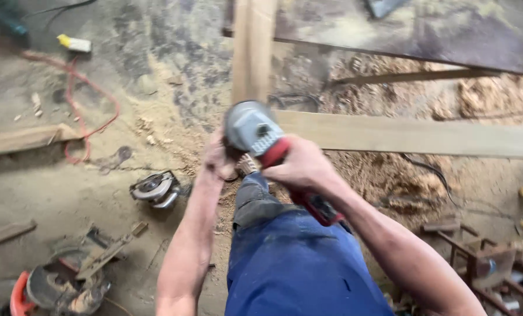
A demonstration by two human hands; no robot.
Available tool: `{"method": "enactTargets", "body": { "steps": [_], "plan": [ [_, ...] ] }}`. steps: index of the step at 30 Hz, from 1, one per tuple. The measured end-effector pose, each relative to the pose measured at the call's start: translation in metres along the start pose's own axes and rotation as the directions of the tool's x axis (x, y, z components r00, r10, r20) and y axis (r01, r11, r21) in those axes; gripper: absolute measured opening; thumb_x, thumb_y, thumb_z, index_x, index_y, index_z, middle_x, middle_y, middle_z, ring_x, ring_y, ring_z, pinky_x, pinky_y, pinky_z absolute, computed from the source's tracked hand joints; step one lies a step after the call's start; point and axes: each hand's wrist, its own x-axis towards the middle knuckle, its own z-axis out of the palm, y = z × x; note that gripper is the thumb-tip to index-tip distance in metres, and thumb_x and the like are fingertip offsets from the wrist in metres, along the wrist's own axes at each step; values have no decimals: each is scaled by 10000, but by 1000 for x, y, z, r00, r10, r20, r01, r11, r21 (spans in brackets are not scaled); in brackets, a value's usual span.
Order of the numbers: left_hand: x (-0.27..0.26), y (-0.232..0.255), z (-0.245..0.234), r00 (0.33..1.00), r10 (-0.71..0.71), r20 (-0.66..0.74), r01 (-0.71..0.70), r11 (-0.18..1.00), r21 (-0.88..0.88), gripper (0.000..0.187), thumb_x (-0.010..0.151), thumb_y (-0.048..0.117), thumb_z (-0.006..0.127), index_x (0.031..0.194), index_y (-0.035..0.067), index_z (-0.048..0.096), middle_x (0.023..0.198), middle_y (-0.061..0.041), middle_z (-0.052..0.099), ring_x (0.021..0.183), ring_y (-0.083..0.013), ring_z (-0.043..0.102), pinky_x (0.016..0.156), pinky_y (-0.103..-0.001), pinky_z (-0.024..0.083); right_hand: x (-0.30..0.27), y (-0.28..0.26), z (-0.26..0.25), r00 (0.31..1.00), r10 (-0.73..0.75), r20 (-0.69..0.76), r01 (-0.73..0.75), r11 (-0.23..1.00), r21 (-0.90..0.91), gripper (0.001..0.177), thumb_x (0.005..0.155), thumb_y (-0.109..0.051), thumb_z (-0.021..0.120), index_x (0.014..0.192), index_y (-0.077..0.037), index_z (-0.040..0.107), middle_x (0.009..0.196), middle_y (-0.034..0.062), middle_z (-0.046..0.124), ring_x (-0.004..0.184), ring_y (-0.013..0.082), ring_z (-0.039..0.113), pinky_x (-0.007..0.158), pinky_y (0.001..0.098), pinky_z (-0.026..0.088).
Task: Measuring, marking, and sanding wooden boards to prepare them for assembly
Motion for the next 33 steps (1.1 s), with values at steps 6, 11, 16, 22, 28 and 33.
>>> {"method": "enactTargets", "body": {
  "steps": [6,11,16,22,28,33],
  "plan": [
    [-16,7,5,999,27,36,-27,1000,1,340,984,339,631,1240,131,711,1187,-146,733,1042,-318,723,954,-571,609,20,83,-22,997,23,-77,-17,997,74,391,592,-487,864,930,-296,812,992,53,793,1045,280,746,889,405,601],
    [-16,6,6,999,38,-27,-38,999,-3,395,1001,363,584,1304,129,678,1228,-152,725,1093,-346,717,1030,-596,568,2,199,-62,940,153,-304,8,884,468,368,681,-254,936,939,-29,803,800,239,731,723,357,719,623,542,600],
    [-9,4,2,992,38,-119,-34,999,37,442,1011,357,494,1348,105,630,1304,-183,682,1177,-361,665,1043,-548,546,-18,279,-106,846,406,-346,-11,661,750,250,777,-115,827,939,-6,671,732,204,640,549,330,630,426,488,564],
    [18,1,-43,985,58,-164,-51,998,44,440,980,318,462,1295,89,668,1255,-193,705,1166,-382,662,995,-529,549,17,457,-147,809,478,-343,26,553,833,253,865,-262,780,1048,-158,639,844,75,686,664,192,658,564,378,579],
    [16,-3,-40,975,85,-203,-80,996,32,491,962,378,460,1309,95,662,1289,-204,691,1199,-401,645,1009,-543,538,17,445,-150,806,424,-413,38,659,751,265,924,-286,769,1101,-151,625,912,78,687,700,178,640,559,407,566],
    [2,0,-13,978,56,-199,-47,998,48,524,1032,363,364,1376,54,609,1340,-250,652,1238,-409,619,1038,-535,526,-10,261,-123,856,444,-265,-128,678,724,173,838,-114,786,940,-21,683,760,199,673,553,305,632,481,430,571]
  ]
}}
